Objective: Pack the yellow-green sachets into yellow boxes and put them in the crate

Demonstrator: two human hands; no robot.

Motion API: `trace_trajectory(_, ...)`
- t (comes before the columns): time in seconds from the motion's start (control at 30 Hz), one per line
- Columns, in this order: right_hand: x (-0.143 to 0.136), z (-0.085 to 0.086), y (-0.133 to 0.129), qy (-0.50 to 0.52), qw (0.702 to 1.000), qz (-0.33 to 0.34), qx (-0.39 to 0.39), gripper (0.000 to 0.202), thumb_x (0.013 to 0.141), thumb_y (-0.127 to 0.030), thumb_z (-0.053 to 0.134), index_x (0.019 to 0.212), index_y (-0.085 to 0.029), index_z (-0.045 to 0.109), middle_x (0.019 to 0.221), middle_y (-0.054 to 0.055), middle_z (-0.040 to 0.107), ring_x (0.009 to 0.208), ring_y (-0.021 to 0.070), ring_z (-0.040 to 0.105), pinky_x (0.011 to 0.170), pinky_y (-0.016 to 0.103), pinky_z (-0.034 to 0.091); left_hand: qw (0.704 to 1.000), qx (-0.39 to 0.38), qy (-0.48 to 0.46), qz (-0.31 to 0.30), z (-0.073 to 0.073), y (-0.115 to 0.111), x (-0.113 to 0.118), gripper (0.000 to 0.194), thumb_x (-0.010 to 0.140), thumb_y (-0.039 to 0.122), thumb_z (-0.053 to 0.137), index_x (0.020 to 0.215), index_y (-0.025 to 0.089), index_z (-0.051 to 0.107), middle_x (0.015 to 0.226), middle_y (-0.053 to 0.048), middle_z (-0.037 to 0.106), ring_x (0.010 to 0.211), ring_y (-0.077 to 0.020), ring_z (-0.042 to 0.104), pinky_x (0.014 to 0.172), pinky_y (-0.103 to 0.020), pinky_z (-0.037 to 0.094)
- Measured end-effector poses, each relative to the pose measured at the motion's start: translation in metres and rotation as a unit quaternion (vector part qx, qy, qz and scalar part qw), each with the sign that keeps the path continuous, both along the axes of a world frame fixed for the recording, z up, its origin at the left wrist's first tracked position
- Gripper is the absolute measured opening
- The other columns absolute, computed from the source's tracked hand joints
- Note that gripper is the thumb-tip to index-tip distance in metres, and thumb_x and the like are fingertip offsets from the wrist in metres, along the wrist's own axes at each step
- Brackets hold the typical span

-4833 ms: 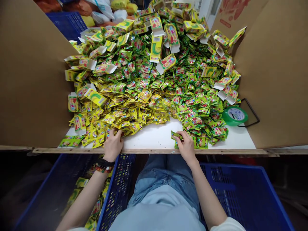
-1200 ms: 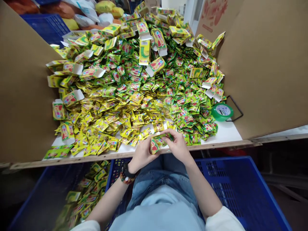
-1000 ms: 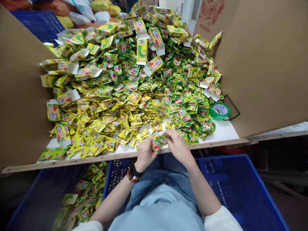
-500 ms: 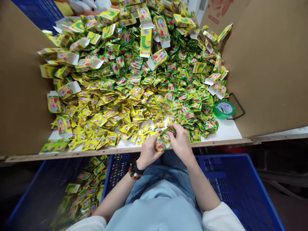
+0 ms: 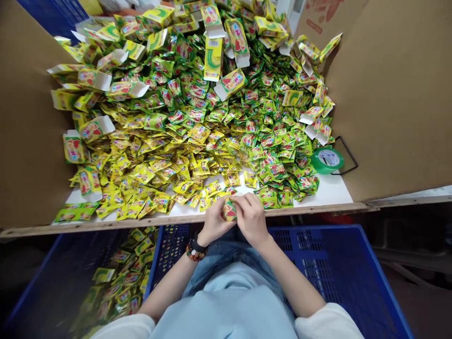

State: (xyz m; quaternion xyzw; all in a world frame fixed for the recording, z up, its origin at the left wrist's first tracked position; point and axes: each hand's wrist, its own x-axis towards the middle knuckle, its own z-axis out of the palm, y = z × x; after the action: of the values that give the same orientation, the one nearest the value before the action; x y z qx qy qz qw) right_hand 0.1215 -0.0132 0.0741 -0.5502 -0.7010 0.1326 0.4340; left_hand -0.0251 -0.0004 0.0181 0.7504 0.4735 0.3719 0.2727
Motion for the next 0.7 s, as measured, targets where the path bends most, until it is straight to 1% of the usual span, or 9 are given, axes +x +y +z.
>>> trace_trajectory(0.07,0.003,0.003,0.001,-0.019,0.998,0.036,-0.048,0.022,0.092,-0.018,0.048,0.1,-0.023,0.068,0.09,0.008,0.068,0.086,0.0234,0.062,0.079,0.036,0.049,1.0,0.02,-0.003,0.013,-0.004,-0.002,0.004,0.053,0.069,0.021,0.065,0.121,0.02,0.054,0.106,-0.007,0.069,0.094,-0.0224,0.067,0.082,-0.036,0.055)
trace_trajectory(0.1,0.003,0.005,0.001,-0.026,0.998,0.028,-0.059,0.023,0.092,-0.019,0.049,0.104,-0.022,0.068,0.093,0.009,0.069,0.089,0.0246,0.062,0.081,0.038,0.049,0.999,0.03,-0.006,0.018,-0.005,-0.003,0.006,0.053,0.07,0.021,0.065,0.122,0.02,0.054,0.105,-0.007,0.069,0.093,-0.0222,0.067,0.081,-0.036,0.056)
trace_trajectory(0.2,-0.001,0.003,0.002,-0.039,0.997,-0.068,-0.017,0.023,0.091,-0.026,0.056,0.11,-0.022,0.068,0.098,0.011,0.072,0.1,0.0302,0.06,0.092,0.049,0.042,0.997,0.054,-0.026,0.045,-0.007,-0.004,0.014,0.056,0.073,0.026,0.067,0.126,0.02,0.051,0.109,-0.008,0.067,0.096,-0.0226,0.067,0.082,-0.037,0.056)
trace_trajectory(0.27,-0.005,-0.004,0.001,-0.04,0.994,-0.1,0.027,0.02,0.091,-0.028,0.058,0.106,-0.024,0.07,0.097,0.009,0.074,0.109,0.0323,0.057,0.099,0.054,0.034,0.996,0.058,-0.038,0.061,-0.008,-0.005,0.019,0.055,0.076,0.03,0.066,0.127,0.02,0.049,0.113,-0.009,0.066,0.099,-0.0228,0.067,0.085,-0.038,0.057)
trace_trajectory(0.33,-0.008,-0.01,0.0,-0.038,0.996,-0.072,0.042,0.02,0.094,-0.026,0.053,0.104,-0.025,0.071,0.095,0.007,0.076,0.112,0.0307,0.058,0.102,0.055,0.03,0.995,0.053,-0.043,0.072,-0.01,-0.005,0.023,0.052,0.079,0.032,0.063,0.127,0.02,0.048,0.113,-0.01,0.066,0.1,-0.0234,0.067,0.085,-0.038,0.057)
trace_trajectory(0.4,-0.007,-0.014,-0.001,-0.043,0.999,-0.018,0.019,0.025,0.097,-0.023,0.047,0.108,-0.027,0.069,0.1,0.005,0.076,0.112,0.0279,0.06,0.103,0.054,0.026,0.995,0.049,-0.04,0.078,-0.013,-0.007,0.025,0.048,0.082,0.032,0.059,0.127,0.019,0.048,0.11,-0.011,0.067,0.098,-0.0251,0.067,0.084,-0.04,0.057)
trace_trajectory(0.53,-0.001,-0.008,-0.002,-0.056,0.996,0.063,-0.034,0.03,0.097,-0.021,0.042,0.117,-0.027,0.064,0.117,0.004,0.072,0.118,0.0238,0.059,0.107,0.05,0.02,0.994,0.055,-0.039,0.089,-0.016,-0.009,0.025,0.05,0.085,0.033,0.057,0.13,0.016,0.046,0.113,-0.014,0.066,0.1,-0.028,0.067,0.084,-0.042,0.057)
trace_trajectory(0.6,0.0,-0.003,-0.002,-0.05,0.997,0.056,-0.025,0.03,0.095,-0.02,0.045,0.119,-0.025,0.062,0.115,0.005,0.072,0.12,0.024,0.057,0.107,0.049,0.021,0.993,0.05,-0.038,0.101,-0.017,-0.009,0.024,0.053,0.084,0.033,0.06,0.132,0.016,0.044,0.115,-0.014,0.066,0.101,-0.0273,0.067,0.084,-0.042,0.058)
trace_trajectory(0.7,-0.003,-0.001,-0.003,-0.052,0.999,0.014,-0.007,0.032,0.092,-0.017,0.048,0.121,-0.025,0.061,0.104,0.005,0.075,0.12,0.0255,0.057,0.108,0.051,0.017,0.992,0.041,-0.04,0.111,-0.016,-0.009,0.024,0.053,0.083,0.032,0.062,0.131,0.018,0.044,0.115,-0.013,0.066,0.101,-0.0268,0.068,0.083,-0.042,0.059)
